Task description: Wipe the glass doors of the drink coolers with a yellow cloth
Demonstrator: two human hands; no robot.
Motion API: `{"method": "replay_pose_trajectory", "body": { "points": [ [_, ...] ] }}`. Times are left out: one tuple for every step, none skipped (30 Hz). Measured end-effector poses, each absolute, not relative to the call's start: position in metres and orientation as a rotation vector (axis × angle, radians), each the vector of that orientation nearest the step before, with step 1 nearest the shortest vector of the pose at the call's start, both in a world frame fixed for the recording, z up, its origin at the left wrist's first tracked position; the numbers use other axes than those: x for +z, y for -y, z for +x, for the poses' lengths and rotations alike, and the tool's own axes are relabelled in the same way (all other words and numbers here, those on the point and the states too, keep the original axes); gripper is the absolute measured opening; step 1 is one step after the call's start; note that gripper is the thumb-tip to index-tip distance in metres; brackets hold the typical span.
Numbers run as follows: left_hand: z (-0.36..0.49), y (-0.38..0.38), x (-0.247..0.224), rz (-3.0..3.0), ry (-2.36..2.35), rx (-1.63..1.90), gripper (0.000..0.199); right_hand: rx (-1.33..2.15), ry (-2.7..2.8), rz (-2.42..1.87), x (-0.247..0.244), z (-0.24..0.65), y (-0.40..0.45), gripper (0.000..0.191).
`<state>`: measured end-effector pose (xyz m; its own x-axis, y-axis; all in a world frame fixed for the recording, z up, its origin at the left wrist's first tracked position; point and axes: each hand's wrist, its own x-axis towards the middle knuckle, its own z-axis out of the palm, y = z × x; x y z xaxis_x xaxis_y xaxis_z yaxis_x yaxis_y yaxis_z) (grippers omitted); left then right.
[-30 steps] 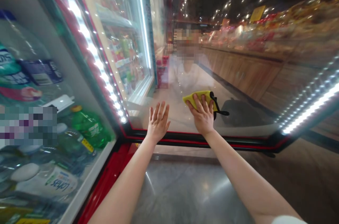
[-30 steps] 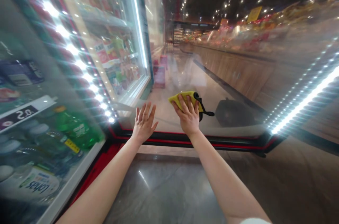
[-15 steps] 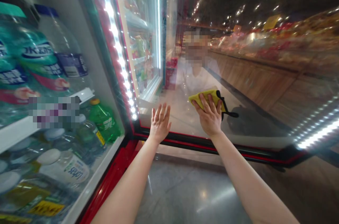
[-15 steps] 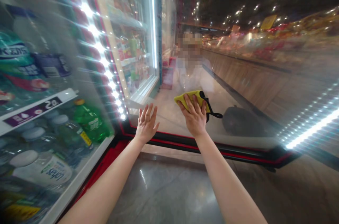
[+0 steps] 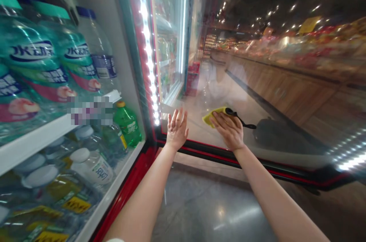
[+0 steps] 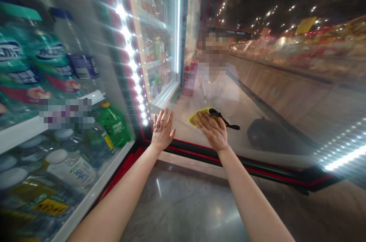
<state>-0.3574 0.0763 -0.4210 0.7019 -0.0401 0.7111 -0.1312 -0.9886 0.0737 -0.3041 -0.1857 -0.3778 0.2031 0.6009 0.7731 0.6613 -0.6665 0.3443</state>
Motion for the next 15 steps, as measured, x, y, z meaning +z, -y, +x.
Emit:
{"method": "replay_pose_trajectory", "body": {
  "points": [
    [-0.358,-0.077,-0.42,2.784,0.128,1.161,0.089,-1.499,1.19,-2.362,-0.37,-0.301,0.178,0.055],
    [-0.359,-0.079,-0.419,2.778,0.103,1.166,0.091,-1.498,1.14,-2.336,-0.363,-0.299,0.167,0.054],
    [-0.36,-0.08,-0.418,2.772,0.071,1.172,0.092,-1.483,1.11,-2.32,-0.357,-0.297,0.153,0.053],
    [-0.362,-0.082,-0.417,2.767,0.034,1.181,0.093,-1.462,1.101,-2.31,-0.354,-0.296,0.137,0.052],
    [-0.363,-0.083,-0.417,2.763,-0.002,1.19,0.094,-1.439,1.108,-2.31,-0.353,-0.296,0.122,0.052],
    [-0.364,-0.084,-0.416,2.761,-0.036,1.197,0.095,-1.418,1.128,-2.32,-0.354,-0.296,0.108,0.051],
    [-0.366,-0.085,-0.417,2.761,-0.066,1.201,0.096,-1.399,1.163,-2.337,-0.358,-0.297,0.098,0.05],
    [-0.367,-0.086,-0.417,2.765,-0.09,1.201,0.096,-1.383,1.219,-2.354,-0.363,-0.298,0.091,0.049],
    [-0.368,-0.086,-0.417,2.771,-0.11,1.198,0.096,-1.377,1.294,-2.362,-0.37,-0.299,0.09,0.047],
    [-0.369,-0.087,-0.418,2.781,-0.12,1.191,0.096,-1.375,1.388,-2.36,-0.377,-0.3,0.093,0.045],
    [-0.37,-0.087,-0.419,2.794,-0.115,1.181,0.095,-1.373,1.498,-2.348,-0.383,-0.299,0.1,0.042],
    [-0.371,-0.088,-0.42,2.808,-0.099,1.171,0.094,-1.364,1.609,-2.331,-0.387,-0.298,0.11,0.041],
    [-0.371,-0.089,-0.42,2.818,-0.077,1.163,0.093,-1.349,1.699,-2.315,-0.389,-0.296,0.119,0.04],
    [-0.371,-0.091,-0.421,2.819,-0.06,1.159,0.092,-1.334,1.752,-2.305,-0.388,-0.294,0.128,0.04],
    [-0.371,-0.093,-0.422,2.812,-0.052,1.161,0.092,-1.325,1.758,-2.31,-0.385,-0.292,0.133,0.041]
  ]
}}
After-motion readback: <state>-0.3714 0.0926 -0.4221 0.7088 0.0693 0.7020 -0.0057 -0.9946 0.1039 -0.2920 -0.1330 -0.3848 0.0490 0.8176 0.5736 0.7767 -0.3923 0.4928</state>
